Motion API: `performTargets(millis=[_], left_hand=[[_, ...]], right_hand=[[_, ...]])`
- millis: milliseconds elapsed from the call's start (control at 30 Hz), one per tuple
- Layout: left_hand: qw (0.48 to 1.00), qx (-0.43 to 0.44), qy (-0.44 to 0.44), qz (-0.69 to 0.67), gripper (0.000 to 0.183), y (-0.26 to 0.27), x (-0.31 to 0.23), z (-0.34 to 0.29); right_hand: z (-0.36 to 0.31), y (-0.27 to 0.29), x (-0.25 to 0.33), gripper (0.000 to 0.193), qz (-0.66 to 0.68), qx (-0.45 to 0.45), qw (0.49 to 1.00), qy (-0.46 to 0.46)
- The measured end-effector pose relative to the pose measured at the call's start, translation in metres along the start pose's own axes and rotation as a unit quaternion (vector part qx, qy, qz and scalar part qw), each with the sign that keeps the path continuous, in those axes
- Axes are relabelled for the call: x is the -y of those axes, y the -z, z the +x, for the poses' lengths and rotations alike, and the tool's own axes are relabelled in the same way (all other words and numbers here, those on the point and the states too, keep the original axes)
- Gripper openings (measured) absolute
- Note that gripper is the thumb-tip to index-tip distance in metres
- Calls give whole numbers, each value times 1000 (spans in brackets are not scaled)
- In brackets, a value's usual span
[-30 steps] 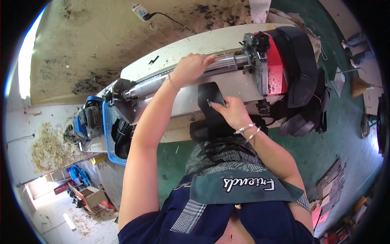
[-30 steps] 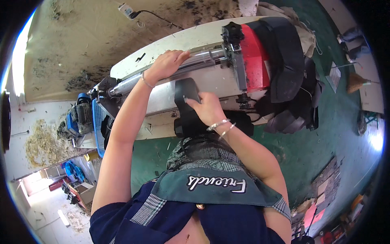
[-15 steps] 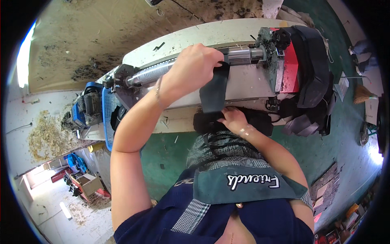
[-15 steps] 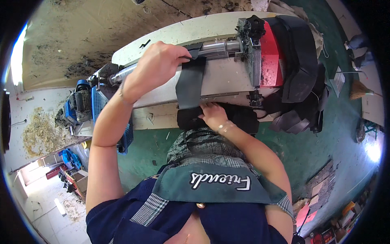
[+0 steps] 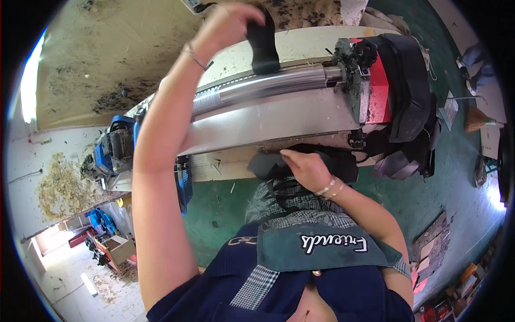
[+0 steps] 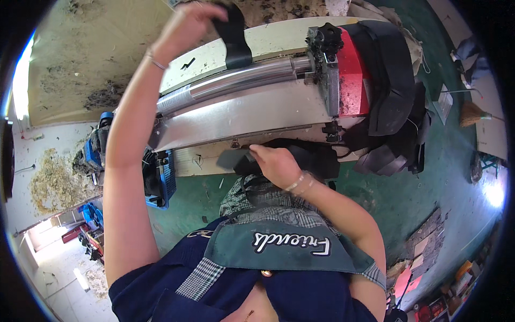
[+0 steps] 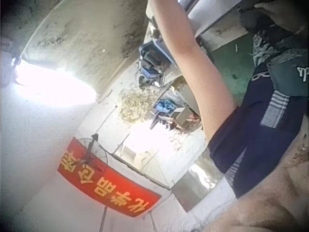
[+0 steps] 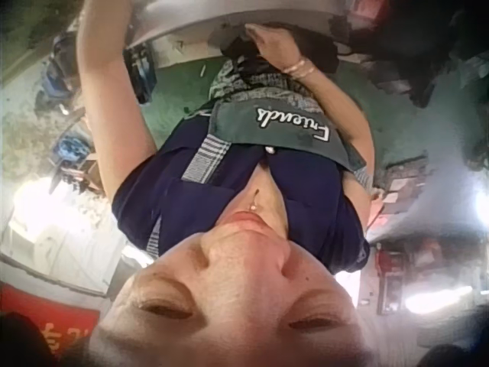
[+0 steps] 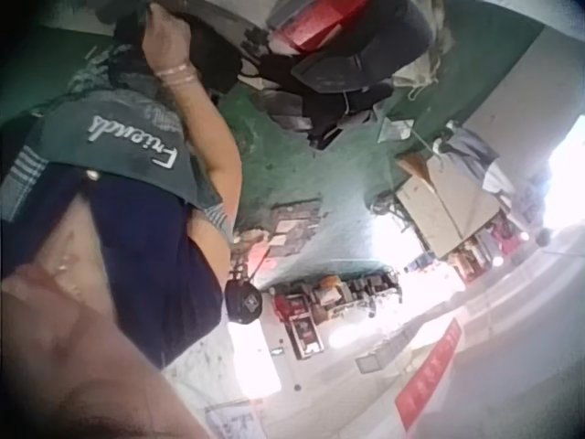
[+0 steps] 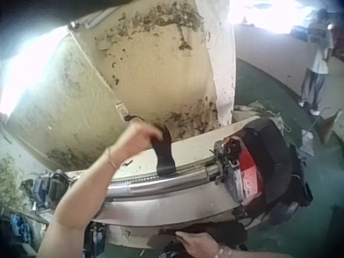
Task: The person is feeding black leather strips into a machine with a rotating roller for processing in a shoe manufacturing environment.
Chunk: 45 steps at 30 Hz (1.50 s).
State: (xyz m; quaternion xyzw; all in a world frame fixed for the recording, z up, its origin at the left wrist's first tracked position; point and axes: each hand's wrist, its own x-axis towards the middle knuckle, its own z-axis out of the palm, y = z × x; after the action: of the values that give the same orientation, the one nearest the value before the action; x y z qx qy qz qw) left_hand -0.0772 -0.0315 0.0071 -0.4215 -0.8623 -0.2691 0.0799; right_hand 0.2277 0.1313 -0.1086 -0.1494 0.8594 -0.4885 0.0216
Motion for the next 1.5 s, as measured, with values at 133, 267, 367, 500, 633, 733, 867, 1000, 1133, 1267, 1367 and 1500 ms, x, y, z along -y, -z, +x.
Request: performTargets(millis=[133,267,367,500,633,733,867,1000,1133,1267,1367,1500], left_hand=[[935,309,150,-87,24,-66,5,-35],[889,326,288,-146,17,-77,-19,-29],[883,323,315,-128,18,-68,-35,-28],[958,216,154,-107,21,-33,-53,-42],[977,160,96,-108,17,7,-93,-31],[984,170,26,-44,16,48,-115,-12],[997,-36,74,5,30,75,-122,16],[997,37,-47,48,53,91,-64,17],[995,55,57,-62,27,-20,-5,-25],[936,267,214,-86,19,-78,-12,-43],[902,296,286,-127,23,-78,-22,-35],[942,270,196,-28,27,-42,-50,-39]], right_hand=[[20,23,-4,30,133,-40,969,-202],[74,29,-9,35,79,-90,970,-213],[68,25,-29,32,141,-90,967,-191],[9,31,-14,31,297,74,917,-257],[0,-47,-78,29,-74,63,994,-52],[20,-81,-103,22,-215,66,974,28],[10,-95,-109,15,-270,89,956,79],[1,-41,-46,14,-14,6,993,121],[13,19,18,13,147,-120,966,-172],[64,17,-6,21,117,-176,959,-190],[80,16,-21,29,200,-184,941,-204],[34,38,-7,37,330,-31,913,-238]])
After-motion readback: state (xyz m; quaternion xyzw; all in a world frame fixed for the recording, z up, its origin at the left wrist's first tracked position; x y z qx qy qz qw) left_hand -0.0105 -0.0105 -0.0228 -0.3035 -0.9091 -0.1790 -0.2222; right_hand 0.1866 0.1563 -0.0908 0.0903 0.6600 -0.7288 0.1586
